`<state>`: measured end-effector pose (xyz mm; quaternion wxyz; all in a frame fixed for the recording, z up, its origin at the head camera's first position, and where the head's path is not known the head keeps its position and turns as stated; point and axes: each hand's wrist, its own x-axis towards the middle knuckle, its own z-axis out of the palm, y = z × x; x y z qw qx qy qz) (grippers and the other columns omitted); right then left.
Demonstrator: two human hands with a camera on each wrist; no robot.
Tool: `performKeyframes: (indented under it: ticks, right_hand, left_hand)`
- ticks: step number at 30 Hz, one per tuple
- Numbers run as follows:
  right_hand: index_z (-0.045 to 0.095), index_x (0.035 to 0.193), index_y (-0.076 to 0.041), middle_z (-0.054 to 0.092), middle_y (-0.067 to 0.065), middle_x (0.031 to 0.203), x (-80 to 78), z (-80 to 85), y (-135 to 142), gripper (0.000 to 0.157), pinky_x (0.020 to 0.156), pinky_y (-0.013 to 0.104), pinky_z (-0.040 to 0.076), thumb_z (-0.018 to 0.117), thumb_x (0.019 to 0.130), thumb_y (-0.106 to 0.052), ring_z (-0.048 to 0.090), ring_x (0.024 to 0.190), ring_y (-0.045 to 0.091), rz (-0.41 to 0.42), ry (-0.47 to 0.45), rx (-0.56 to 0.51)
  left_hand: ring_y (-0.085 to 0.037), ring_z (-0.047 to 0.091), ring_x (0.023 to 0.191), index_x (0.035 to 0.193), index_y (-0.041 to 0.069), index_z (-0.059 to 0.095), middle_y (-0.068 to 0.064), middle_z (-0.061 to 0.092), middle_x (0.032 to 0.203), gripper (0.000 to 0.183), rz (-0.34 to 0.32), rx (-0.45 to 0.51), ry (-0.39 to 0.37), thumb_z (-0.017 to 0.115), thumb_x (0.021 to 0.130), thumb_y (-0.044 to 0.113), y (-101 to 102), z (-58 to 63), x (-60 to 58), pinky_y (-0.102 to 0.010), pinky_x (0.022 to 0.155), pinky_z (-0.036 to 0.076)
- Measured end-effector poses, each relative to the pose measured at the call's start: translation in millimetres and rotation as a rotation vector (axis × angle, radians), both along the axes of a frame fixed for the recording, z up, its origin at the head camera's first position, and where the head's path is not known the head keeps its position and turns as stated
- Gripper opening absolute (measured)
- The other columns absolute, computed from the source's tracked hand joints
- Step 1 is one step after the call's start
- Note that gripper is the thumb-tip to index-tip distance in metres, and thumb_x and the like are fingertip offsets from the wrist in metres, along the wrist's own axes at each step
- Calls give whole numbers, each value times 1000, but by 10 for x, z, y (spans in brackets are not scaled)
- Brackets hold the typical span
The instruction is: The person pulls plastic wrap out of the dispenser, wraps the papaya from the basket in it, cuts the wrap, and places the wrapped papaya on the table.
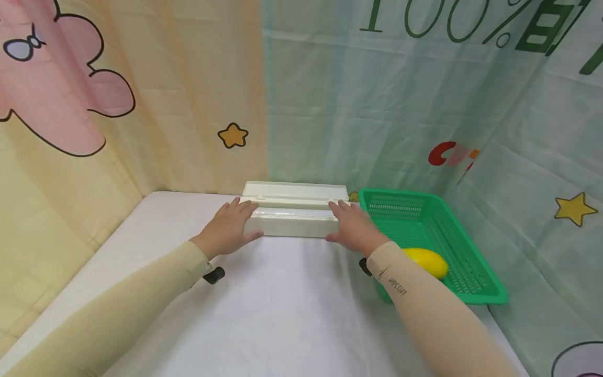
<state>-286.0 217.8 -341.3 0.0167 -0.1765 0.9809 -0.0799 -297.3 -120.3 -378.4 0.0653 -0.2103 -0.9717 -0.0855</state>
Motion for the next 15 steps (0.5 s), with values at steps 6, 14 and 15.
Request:
performKeyframes:
  ticks: [6, 14, 15]
  right_hand:
    - [49, 155, -2, 50, 25, 158, -128, 198, 204, 64, 119, 62, 39, 73, 99, -23, 44, 146, 52, 21, -54, 52]
    - [55, 152, -5, 55, 23, 153, -310, 342, 296, 52, 113, 57, 48, 67, 103, -17, 47, 144, 49, 2, -122, 175]
    - [56, 151, -5, 56, 23, 153, -328, 348, 291, 51, 112, 57, 48, 67, 103, -17, 49, 143, 48, 5, -127, 183]
  left_hand:
    - [-46, 33, 156, 159, 9, 44, -17, 48, 162, 73, -22, 33, -22, 63, 102, 52, -94, 118, -132, -58, 130, 23]
    - [-40, 50, 146, 154, 10, 52, -14, 57, 155, 62, -47, 69, -35, 67, 103, 41, -195, 181, -299, -55, 124, 36]
    - [-40, 49, 147, 154, 11, 52, -14, 57, 155, 61, -44, 68, -46, 67, 103, 41, -202, 181, -321, -55, 124, 35]
